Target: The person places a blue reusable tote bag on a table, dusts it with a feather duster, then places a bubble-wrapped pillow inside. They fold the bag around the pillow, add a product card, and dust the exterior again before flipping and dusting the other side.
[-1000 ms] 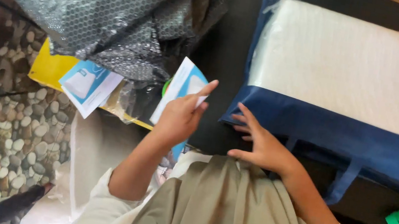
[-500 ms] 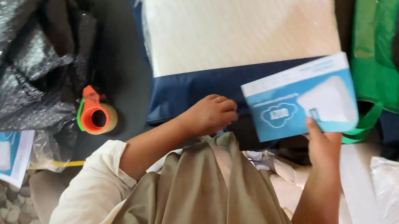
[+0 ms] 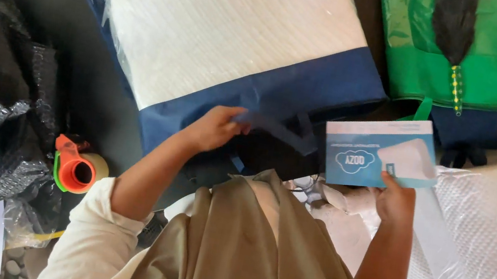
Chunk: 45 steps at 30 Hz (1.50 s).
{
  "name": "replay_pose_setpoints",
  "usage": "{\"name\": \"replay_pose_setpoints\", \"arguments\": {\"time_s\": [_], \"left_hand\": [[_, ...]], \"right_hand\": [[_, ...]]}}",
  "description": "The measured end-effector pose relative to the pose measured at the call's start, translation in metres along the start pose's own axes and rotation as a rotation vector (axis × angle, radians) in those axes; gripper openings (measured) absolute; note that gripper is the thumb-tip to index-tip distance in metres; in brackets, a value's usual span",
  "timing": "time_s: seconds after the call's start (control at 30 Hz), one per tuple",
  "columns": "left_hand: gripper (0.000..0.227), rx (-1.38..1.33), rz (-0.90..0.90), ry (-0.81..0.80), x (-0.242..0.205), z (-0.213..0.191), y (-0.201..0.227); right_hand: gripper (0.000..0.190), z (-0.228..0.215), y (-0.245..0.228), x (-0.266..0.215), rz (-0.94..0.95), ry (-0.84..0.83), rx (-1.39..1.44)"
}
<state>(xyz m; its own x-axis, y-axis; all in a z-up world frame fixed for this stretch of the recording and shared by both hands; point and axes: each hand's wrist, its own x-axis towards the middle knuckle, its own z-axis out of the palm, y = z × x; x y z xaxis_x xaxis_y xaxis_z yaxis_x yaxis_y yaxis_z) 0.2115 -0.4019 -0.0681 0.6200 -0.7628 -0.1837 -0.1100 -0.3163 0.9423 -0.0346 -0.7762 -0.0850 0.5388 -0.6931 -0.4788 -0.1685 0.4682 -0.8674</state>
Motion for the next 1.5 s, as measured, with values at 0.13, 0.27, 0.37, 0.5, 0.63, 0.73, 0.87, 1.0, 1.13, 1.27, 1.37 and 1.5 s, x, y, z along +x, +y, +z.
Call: {"name": "replay_pose_setpoints", "arguments": {"time_s": [0.13, 0.27, 0.37, 0.5, 0.63, 0.73, 0.87, 1.0, 1.13, 1.27, 1.37, 1.5], "left_hand": [[0.041, -0.305, 0.083, 0.198, -0.033, -0.035, 0.056], [0.047, -0.370, 0.253, 0.297, -0.051, -0.025, 0.056], [0.039, -0.343, 0.298, 0.294, -0.057, -0.009, 0.067], [0.027, -0.259, 0.394, 0.192, -0.067, 0.000, 0.086], [0.031, -0.148, 0.475, 0.149, -0.070, 0.009, 0.099], [0.032, -0.156, 0.482, 0.185, -0.074, 0.011, 0.092], [0.026, -0.184, 0.462, 0.191, -0.076, 0.012, 0.088], [0.028, -0.211, 0.421, 0.125, -0.072, 0.021, 0.085], [0.021, -0.255, 0.385, 0.116, -0.071, 0.021, 0.072], [0.021, -0.229, 0.313, 0.137, -0.069, 0.025, 0.058], [0.018, -0.246, 0.258, 0.128, -0.069, 0.025, 0.066], [0.009, -0.276, 0.211, 0.143, -0.066, 0.033, 0.070]], "right_hand": [[0.020, 0.040, 0.047, 0.015, 0.146, -0.194, 0.040], [0.044, 0.080, 0.121, 0.041, 0.358, -0.365, 0.007], [0.045, 0.135, 0.116, 0.023, 0.407, -0.466, 0.029], [0.043, 0.190, 0.105, 0.009, 0.327, -0.540, -0.035], [0.042, 0.244, 0.102, 0.015, 0.168, -0.560, -0.142], [0.042, 0.254, 0.104, 0.013, 0.003, -0.553, -0.246], [0.042, 0.235, 0.108, 0.005, -0.259, -0.527, -0.396], [0.042, 0.242, 0.094, 0.026, -0.517, -0.473, -0.549], [0.042, 0.241, 0.087, 0.045, -0.679, -0.433, -0.655], [0.044, 0.205, 0.098, 0.040, -0.933, -0.379, -0.795], [0.045, 0.193, 0.110, 0.027, -1.105, -0.335, -0.889], [0.046, 0.225, 0.112, 0.030, -1.363, -0.271, -1.026]]}}
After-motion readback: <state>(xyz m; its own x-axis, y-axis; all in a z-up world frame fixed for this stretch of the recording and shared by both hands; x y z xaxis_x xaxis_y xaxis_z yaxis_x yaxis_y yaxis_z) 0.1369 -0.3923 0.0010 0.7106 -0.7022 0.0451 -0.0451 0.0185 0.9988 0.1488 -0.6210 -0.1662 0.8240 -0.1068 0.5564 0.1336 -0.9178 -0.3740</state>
